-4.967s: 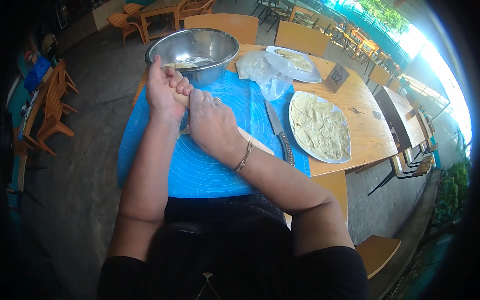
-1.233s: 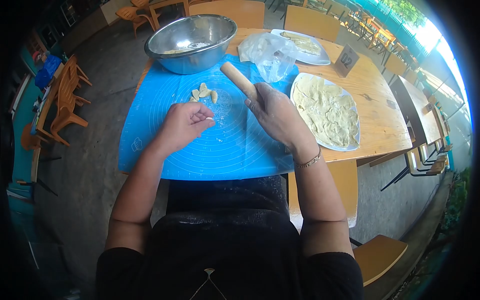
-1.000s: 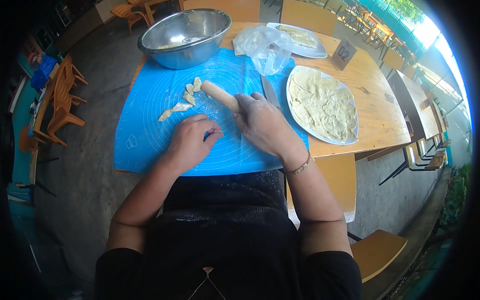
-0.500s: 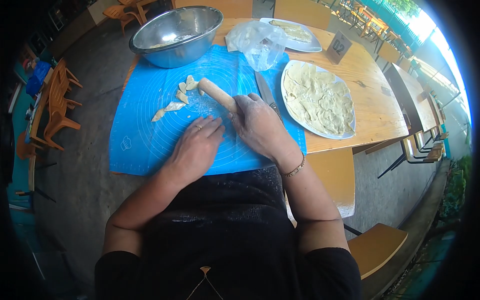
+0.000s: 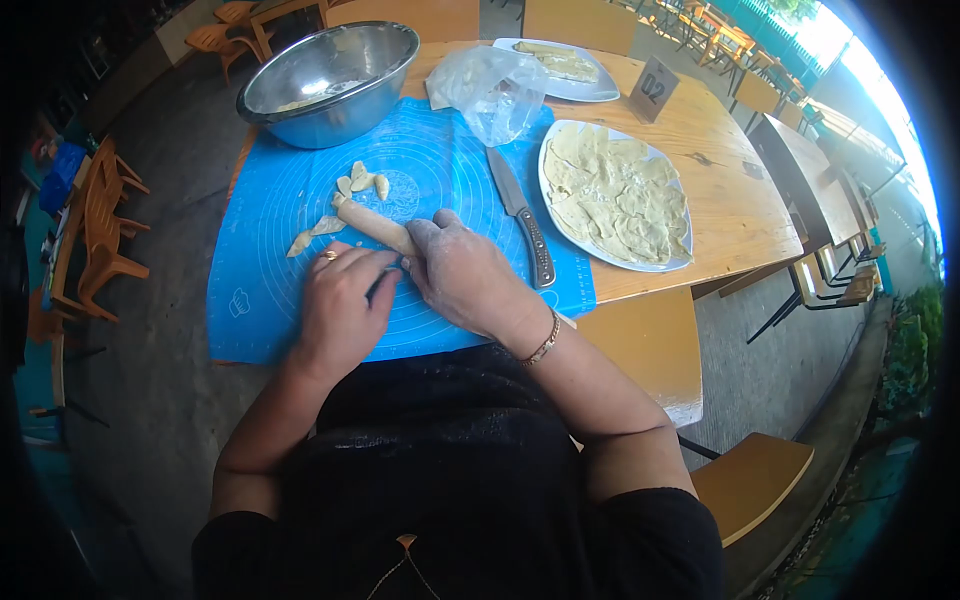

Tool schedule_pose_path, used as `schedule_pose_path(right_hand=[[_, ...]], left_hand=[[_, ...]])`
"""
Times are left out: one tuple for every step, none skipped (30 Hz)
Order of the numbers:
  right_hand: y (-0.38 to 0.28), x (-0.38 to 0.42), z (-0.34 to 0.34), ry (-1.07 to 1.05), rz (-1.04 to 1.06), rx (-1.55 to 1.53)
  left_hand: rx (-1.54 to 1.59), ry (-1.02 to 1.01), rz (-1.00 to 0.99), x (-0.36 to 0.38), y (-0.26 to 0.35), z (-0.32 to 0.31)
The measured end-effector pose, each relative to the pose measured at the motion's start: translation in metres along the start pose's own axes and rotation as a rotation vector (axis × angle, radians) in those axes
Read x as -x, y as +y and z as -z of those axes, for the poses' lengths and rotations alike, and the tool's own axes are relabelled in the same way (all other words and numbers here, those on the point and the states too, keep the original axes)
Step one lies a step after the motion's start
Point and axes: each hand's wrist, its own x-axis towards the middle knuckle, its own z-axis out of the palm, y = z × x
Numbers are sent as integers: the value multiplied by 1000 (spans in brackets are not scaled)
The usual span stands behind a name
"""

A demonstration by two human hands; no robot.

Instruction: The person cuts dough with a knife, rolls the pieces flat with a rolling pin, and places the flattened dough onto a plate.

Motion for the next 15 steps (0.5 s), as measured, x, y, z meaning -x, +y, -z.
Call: schedule_pose_path(right_hand=[[-2, 0, 0, -7, 3, -4], [-5, 0, 3, 4, 1, 5], [-7, 1, 6, 13, -3, 14], [-7, 1, 7, 16, -8, 20], [-7, 4, 7, 2, -6, 15], [-7, 5, 8, 9, -9, 30], [-8, 7, 9, 19, -10, 46], [-10, 9, 12, 0, -30, 78], [-10, 12, 13, -6, -26, 77], [-10, 16, 13, 7, 2, 105], [-11, 19, 13, 22, 28, 132], [-13, 21, 12, 19, 26, 132], [-15, 23, 12, 34, 43, 159], [-17, 25, 11, 49, 59, 185], [-17, 26, 9, 48, 56, 186]], left_hand=[[31, 72, 0, 0, 0, 6], [-4, 177, -37, 0, -5, 15], [-7, 173, -28, -3, -8, 26], [-30, 260, -13, -5, -11, 38], [-55, 347, 4, -8, -14, 48], [-59, 346, 19, -11, -18, 56], [-75, 318, -6, -14, -22, 63], [-90, 291, -34, -17, -27, 66], [-94, 293, -27, -19, -31, 64], [-73, 262, -85, -21, -34, 61], [-49, 229, -145, -21, -35, 58], [-6, 113, -93, -19, -31, 57], [-4, 111, -92, -18, -30, 53], [38, 66, -95, -17, -30, 46], [79, 21, -99, -17, -29, 41]])
